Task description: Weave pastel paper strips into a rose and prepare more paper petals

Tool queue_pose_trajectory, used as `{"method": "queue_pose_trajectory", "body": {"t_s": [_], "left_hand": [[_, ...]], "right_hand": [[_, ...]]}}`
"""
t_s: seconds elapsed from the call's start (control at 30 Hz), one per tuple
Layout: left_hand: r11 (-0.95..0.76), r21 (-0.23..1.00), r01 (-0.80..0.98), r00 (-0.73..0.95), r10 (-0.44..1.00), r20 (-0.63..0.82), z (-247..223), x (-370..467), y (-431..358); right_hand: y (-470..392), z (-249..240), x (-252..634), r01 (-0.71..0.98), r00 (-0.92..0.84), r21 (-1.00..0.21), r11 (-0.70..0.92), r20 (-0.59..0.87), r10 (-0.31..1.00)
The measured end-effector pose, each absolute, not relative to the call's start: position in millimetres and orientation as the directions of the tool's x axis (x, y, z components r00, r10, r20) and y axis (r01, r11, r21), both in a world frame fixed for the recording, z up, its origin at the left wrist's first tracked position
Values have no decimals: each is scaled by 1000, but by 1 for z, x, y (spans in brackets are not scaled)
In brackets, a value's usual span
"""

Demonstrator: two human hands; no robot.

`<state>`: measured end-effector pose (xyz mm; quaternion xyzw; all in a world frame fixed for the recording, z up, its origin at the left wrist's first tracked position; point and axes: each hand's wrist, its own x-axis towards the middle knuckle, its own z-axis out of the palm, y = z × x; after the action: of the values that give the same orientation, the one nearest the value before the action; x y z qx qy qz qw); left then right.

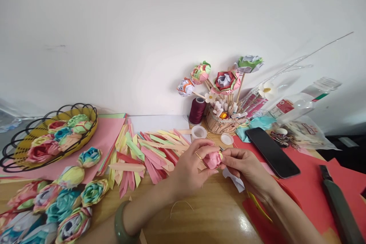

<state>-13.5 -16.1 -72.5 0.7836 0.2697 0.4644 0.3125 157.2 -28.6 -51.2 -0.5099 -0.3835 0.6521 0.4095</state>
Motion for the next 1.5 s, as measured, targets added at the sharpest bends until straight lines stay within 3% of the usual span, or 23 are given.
{"method": "queue_pose_trajectory", "body": {"t_s": [0.5,1.0,1.5], "left_hand": [[-631,757,171,392,748,535,-76,-14,-17],[-692,704,162,431,691,580,-73,-13,-18],[-674,714,193,420,714,561,-73,-13,-18]], "right_hand": [[-28,-52,157,-99,-138,-938,-332,-317,938],[-29,-40,158,95,-109,-944,-315,-325,940],[-29,-38,158,11,-131,-943,-331,-330,935]]}}
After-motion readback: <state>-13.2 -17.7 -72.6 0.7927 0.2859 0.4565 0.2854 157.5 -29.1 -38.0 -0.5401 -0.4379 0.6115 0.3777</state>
